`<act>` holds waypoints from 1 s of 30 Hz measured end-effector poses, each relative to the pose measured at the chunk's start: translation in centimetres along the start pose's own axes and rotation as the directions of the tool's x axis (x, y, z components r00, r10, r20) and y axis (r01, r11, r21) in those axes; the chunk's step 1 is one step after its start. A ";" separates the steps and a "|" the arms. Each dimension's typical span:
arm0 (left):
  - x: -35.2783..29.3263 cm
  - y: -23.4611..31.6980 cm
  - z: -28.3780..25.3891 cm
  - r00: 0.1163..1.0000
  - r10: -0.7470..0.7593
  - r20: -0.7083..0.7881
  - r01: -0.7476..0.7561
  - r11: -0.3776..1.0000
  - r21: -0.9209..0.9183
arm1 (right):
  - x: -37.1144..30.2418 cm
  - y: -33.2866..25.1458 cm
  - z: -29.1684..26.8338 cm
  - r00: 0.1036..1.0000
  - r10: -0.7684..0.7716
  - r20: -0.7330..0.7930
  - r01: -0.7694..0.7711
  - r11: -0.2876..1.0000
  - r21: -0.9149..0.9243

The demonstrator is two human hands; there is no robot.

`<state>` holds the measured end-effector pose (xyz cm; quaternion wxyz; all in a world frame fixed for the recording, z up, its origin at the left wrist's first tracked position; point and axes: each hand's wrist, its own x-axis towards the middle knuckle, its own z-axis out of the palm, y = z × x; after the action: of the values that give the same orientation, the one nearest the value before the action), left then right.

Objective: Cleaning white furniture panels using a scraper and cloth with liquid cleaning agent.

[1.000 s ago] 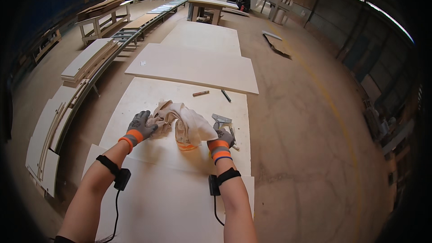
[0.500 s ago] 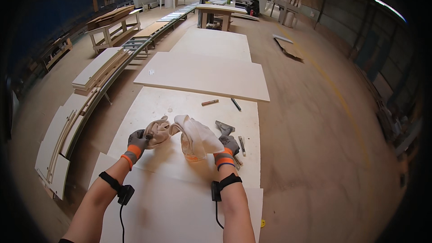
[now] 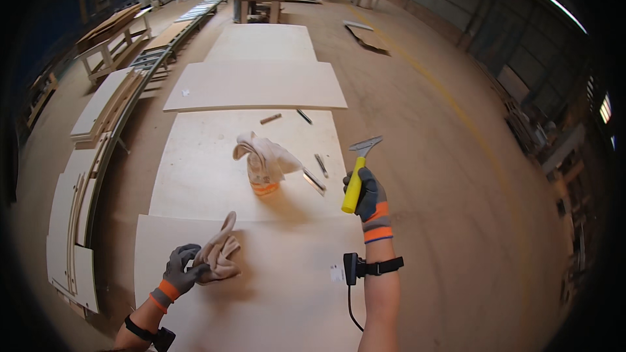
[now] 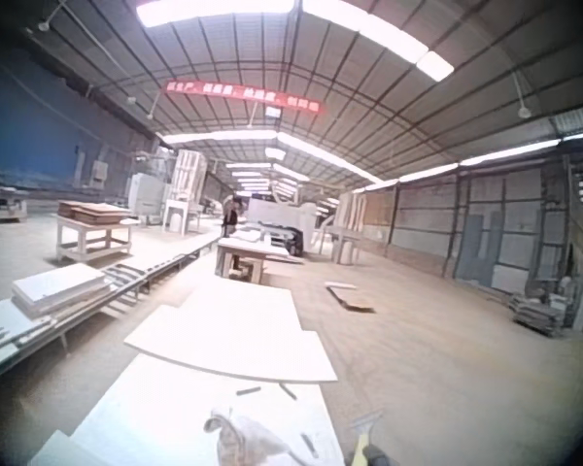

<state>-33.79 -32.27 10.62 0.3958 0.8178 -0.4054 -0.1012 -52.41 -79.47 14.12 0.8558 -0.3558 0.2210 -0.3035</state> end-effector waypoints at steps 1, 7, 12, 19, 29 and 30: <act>-1.2 -0.9 0.2 0.992 0.098 0.080 -0.113 0.971 0.208 | -3.7 -1.0 -1.1 0.999 -0.010 0.039 0.004 0.988 0.154; 0.1 0.1 6.1 0.927 0.151 0.344 -0.275 0.897 0.346 | -28.7 -5.7 -7.7 0.935 -0.228 -0.273 0.293 0.928 0.229; 1.1 5.6 13.4 0.836 0.074 0.544 -0.360 0.822 0.441 | -47.4 -3.9 -10.2 0.778 -0.276 -0.565 0.363 0.931 0.044; 6.9 11.5 23.9 0.930 0.078 0.359 -0.247 0.856 0.455 | -60.6 6.8 -11.9 0.516 -0.214 -0.830 0.393 0.920 0.007; -15.6 22.5 38.3 0.032 0.892 0.451 -0.107 0.452 -0.886 | -58.5 6.0 -13.5 0.351 -0.246 -0.904 0.312 0.941 -0.135; -17.0 24.1 36.8 -0.340 0.832 0.438 -0.517 0.223 -0.826 | -57.9 5.6 -13.8 0.366 -0.274 -0.889 0.298 0.940 -0.167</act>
<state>-76.79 -49.08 1.01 0.1756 0.0967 -0.9247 -0.3238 -100.16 -43.67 10.36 0.5404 -0.1600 0.5760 -0.5922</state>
